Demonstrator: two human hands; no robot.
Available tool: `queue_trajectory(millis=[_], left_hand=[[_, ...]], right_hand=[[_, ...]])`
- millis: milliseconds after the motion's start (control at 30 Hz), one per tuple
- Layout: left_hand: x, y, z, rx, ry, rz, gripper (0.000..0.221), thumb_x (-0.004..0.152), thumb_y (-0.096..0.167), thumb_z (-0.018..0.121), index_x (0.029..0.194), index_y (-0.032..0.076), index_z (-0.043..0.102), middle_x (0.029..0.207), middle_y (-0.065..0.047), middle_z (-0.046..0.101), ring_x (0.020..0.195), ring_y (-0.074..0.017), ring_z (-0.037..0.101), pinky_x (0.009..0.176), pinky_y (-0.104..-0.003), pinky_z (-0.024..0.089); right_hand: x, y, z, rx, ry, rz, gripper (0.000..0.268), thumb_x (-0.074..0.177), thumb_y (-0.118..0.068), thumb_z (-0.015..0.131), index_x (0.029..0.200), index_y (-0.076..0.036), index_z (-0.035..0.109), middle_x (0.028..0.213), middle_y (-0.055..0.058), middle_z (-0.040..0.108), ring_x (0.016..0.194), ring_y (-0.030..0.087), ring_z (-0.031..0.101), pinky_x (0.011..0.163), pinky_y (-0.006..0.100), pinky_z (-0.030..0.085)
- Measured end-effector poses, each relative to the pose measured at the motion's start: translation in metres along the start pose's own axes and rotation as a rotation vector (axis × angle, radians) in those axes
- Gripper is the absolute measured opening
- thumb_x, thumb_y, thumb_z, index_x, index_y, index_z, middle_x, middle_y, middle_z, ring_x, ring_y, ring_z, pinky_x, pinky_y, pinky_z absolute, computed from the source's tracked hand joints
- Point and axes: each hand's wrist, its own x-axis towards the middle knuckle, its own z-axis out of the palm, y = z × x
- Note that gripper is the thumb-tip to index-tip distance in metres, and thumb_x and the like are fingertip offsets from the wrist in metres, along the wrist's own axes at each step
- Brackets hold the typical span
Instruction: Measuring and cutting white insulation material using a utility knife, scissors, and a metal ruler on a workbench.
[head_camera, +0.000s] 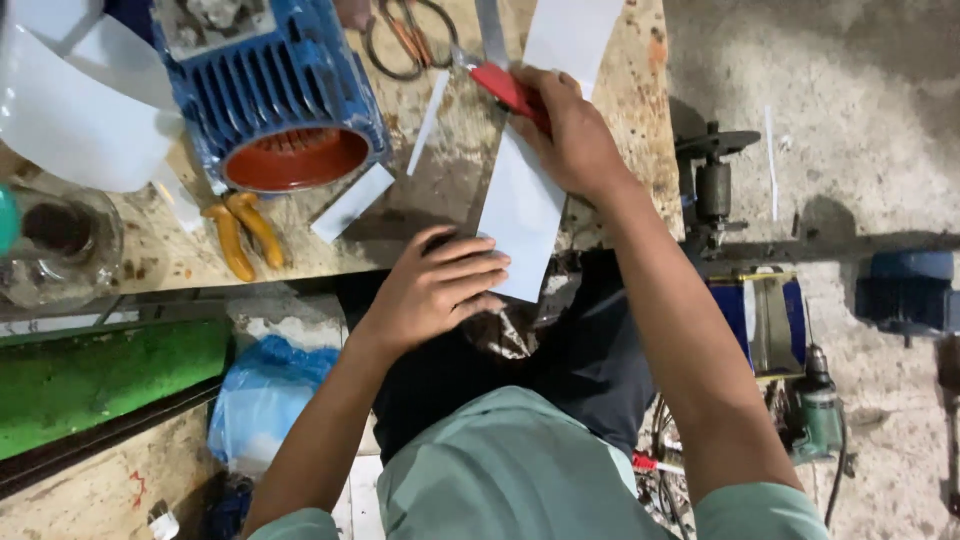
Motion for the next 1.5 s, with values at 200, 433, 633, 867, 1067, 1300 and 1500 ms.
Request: queue_trajectory(millis=[200,433,633,867,1067,1300,1500], left_hand=[[-0.009,0.003,0.003,0.071,0.11,-0.049,0.019,0.1,0.018,0.079,0.118,0.012,0.08,0.13,-0.003,0.072,0.13,-0.0252,0.061,0.108,-0.047,0.047],[0.002,-0.004,0.011,0.132,0.085,-0.191,0.022,0.099,0.014,0.075,0.12,0.015,0.075,0.134,-0.001,0.07,0.128,-0.028,0.061,0.097,-0.047,0.052],[0.006,-0.006,0.012,0.24,0.158,-0.209,0.039,0.095,0.036,0.079,0.127,0.016,0.07,0.123,-0.004,0.069,0.104,-0.0248,0.068,0.079,-0.036,0.057],[-0.021,-0.009,-0.005,0.2,0.209,-0.294,0.043,0.092,0.019,0.082,0.133,0.013,0.07,0.11,-0.006,0.072,0.092,-0.0231,0.068,0.074,-0.034,0.053],[-0.023,-0.004,-0.033,0.281,0.243,-0.188,0.025,0.099,0.013,0.072,0.124,0.015,0.074,0.112,-0.005,0.07,0.099,-0.0232,0.061,0.087,-0.032,0.05],[-0.056,-0.022,-0.029,0.298,0.552,-0.37,0.019,0.097,0.012,0.072,0.113,0.016,0.081,0.119,-0.007,0.075,0.108,-0.0342,0.066,0.098,-0.046,0.05],[-0.089,-0.036,-0.103,0.413,0.813,-0.634,0.03,0.101,-0.016,0.05,0.127,-0.011,0.063,0.116,-0.026,0.067,0.099,-0.04,0.064,0.095,-0.048,0.052]], right_hand=[[0.001,0.002,-0.006,-0.042,-0.026,-0.017,0.039,0.108,-0.014,0.061,0.141,0.0,0.046,0.125,0.026,0.058,0.104,0.041,0.065,0.088,0.052,0.056],[-0.019,-0.01,-0.002,-0.108,0.034,-0.043,0.043,0.107,-0.021,0.055,0.14,0.003,0.042,0.1,0.024,0.066,0.074,0.037,0.065,0.068,0.054,0.054],[-0.031,0.001,-0.001,-0.332,0.005,0.021,0.067,0.084,-0.041,0.083,0.135,-0.003,0.061,0.103,0.019,0.069,0.093,0.042,0.07,0.081,0.055,0.051],[-0.034,0.014,-0.014,-0.422,0.016,0.212,0.054,0.099,-0.038,0.076,0.139,-0.005,0.06,0.109,0.014,0.064,0.104,0.036,0.067,0.088,0.047,0.048],[-0.026,-0.039,-0.015,-0.204,0.018,0.258,0.079,0.091,-0.043,0.085,0.147,0.003,0.053,0.123,0.032,0.064,0.119,0.052,0.062,0.102,0.057,0.045],[-0.031,-0.044,-0.009,-0.24,-0.044,0.493,0.091,0.094,-0.058,0.079,0.154,0.002,0.045,0.13,0.027,0.067,0.124,0.043,0.063,0.102,0.057,0.048],[-0.037,-0.054,0.002,-0.311,-0.009,0.526,0.07,0.099,-0.051,0.074,0.148,-0.005,0.057,0.119,0.022,0.073,0.109,0.044,0.07,0.094,0.057,0.052]])
